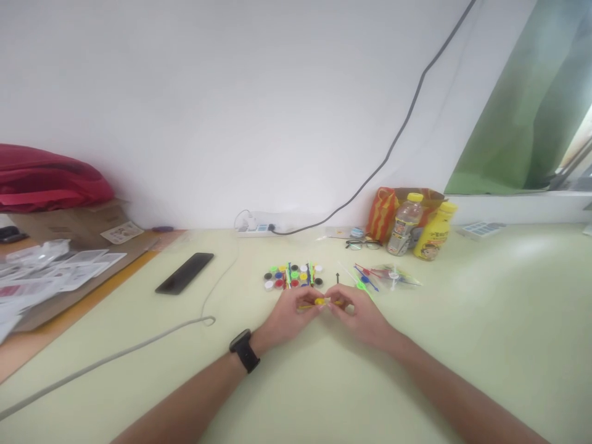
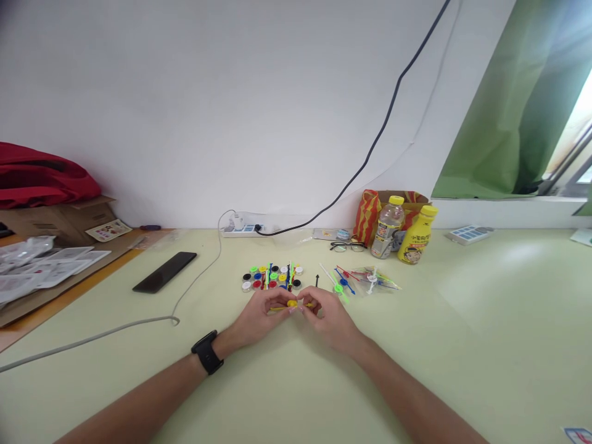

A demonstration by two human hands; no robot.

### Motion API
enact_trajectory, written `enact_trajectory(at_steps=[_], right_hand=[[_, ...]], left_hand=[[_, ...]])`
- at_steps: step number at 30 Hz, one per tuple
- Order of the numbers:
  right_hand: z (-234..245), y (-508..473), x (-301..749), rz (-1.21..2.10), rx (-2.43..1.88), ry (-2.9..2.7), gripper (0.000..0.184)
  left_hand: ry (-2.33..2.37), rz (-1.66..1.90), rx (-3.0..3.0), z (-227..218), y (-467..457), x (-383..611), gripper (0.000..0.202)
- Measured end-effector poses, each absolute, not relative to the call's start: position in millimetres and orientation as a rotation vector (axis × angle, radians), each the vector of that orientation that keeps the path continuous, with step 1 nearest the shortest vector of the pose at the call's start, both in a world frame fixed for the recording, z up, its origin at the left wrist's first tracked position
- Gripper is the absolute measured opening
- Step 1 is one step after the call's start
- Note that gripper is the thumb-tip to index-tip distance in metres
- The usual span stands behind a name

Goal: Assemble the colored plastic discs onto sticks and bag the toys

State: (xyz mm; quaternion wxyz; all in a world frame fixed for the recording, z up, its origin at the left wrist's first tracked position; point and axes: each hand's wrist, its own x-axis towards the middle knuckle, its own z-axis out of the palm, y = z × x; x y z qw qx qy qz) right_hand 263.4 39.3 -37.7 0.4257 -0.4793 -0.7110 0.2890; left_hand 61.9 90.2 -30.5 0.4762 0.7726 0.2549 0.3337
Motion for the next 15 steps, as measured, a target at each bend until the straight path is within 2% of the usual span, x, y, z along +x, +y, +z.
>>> enact_trajectory(at_steps=[8, 15], right_hand=[[-33.5, 39.7, 264.2, 0.818, -1.206, -1.735, 0.017], [-35.6, 44.1, 266.0, 1.028, -1.119, -1.628, 0.023]], left_hand=[[0.687, 0.833, 1.997, -27.5, 89.8, 58.3, 0.014], [0.617, 0.811, 1.865, -27.3, 88.5, 59.7, 0.018]])
